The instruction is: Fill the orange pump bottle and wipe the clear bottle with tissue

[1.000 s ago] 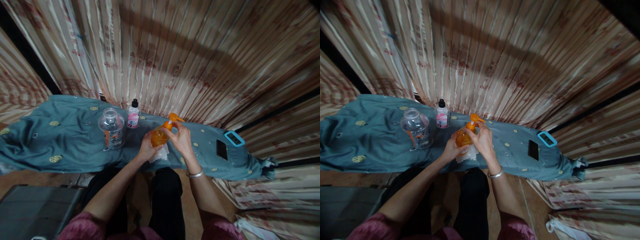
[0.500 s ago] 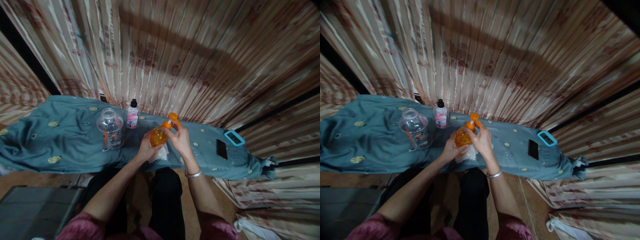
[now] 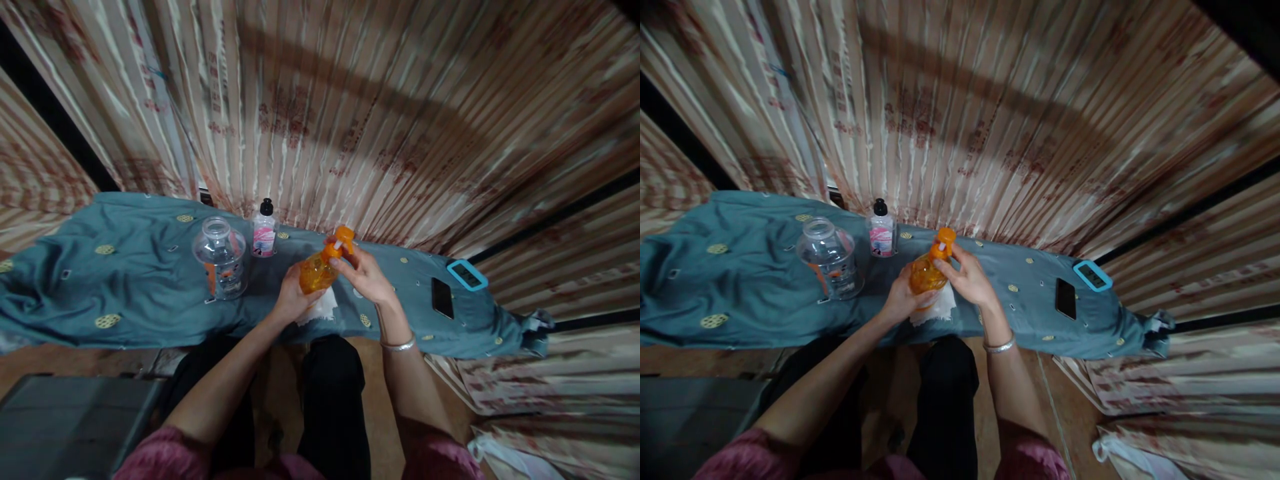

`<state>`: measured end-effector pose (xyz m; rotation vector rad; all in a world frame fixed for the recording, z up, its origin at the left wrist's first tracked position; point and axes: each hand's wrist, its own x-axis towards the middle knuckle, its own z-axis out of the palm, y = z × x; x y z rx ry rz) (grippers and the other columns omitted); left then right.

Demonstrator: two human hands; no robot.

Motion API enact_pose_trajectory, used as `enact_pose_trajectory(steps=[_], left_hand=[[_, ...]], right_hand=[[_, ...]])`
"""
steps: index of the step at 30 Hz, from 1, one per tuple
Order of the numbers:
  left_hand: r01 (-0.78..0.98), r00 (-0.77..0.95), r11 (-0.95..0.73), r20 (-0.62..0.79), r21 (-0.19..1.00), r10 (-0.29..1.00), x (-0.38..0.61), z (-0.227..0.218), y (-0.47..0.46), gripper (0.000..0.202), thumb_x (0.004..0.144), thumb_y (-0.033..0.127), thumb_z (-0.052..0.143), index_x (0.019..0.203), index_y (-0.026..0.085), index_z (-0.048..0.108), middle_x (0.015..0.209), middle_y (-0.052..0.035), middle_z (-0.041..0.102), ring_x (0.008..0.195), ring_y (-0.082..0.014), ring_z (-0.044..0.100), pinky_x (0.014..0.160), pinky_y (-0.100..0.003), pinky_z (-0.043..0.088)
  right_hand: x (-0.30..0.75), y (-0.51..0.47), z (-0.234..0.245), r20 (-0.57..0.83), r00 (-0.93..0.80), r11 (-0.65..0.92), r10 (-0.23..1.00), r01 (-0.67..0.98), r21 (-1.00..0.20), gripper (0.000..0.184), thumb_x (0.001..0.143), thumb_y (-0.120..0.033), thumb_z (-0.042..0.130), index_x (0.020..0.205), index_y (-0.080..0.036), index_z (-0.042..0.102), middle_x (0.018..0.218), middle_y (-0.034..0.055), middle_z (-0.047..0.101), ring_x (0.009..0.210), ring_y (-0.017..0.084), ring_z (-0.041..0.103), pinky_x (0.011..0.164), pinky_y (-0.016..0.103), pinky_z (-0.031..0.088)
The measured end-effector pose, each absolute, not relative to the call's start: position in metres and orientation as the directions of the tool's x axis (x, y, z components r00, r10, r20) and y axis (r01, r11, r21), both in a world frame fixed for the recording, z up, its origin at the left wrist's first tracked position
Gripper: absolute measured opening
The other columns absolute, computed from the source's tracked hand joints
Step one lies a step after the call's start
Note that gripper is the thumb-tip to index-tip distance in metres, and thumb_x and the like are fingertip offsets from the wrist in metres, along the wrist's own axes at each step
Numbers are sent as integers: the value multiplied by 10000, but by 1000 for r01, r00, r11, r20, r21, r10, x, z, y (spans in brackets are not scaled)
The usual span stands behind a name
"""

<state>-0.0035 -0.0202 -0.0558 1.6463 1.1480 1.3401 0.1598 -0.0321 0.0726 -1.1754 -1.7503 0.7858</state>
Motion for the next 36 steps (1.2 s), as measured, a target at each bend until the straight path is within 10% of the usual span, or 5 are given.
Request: enact_pose_trajectory(steps=[11, 19, 28, 36], left_hand=[[208, 59, -325, 320, 922, 946, -4, -59, -19, 653, 619, 344, 920, 1172, 171, 616, 1122, -117, 713, 1084, -331, 696, 988, -516, 568], [197, 69, -335, 328, 921, 942, -4, -55, -21, 654, 622, 323, 920, 1183, 174, 619, 1143, -113, 717, 1095, -322, 697, 992, -504, 567], [203, 52, -333, 329, 921, 943, -4, -59, -18, 653, 613, 309, 924, 1173, 175, 617, 1144, -109, 717, 1116, -322, 690, 1014, -503, 556], [203, 67, -359, 352, 911, 933, -3, -56, -19, 638, 617, 297, 921, 1175, 196, 627, 1146, -95, 726, 1116, -324, 692, 1012, -509, 560]], right_hand=[[136, -37, 65, 344, 142, 212, 928, 557, -803, 445, 749, -593, 792, 983, -237, 661, 996, 72, 761, 1066, 336, 713, 1035, 521, 500], [155, -34, 73, 295, -148, 330, 944, 408, -851, 554, 781, -672, 711, 1150, -260, 685, 1193, 57, 764, 1149, 262, 714, 1049, 419, 537], [137, -37, 61, 330, 149, 199, 932, 550, -811, 472, 755, -623, 770, 996, -233, 659, 1044, 81, 758, 1079, 327, 694, 1062, 525, 476], [154, -35, 76, 305, -109, 319, 946, 482, -816, 500, 785, -640, 710, 1121, -269, 718, 1182, 37, 774, 1175, 272, 698, 1065, 408, 511]])
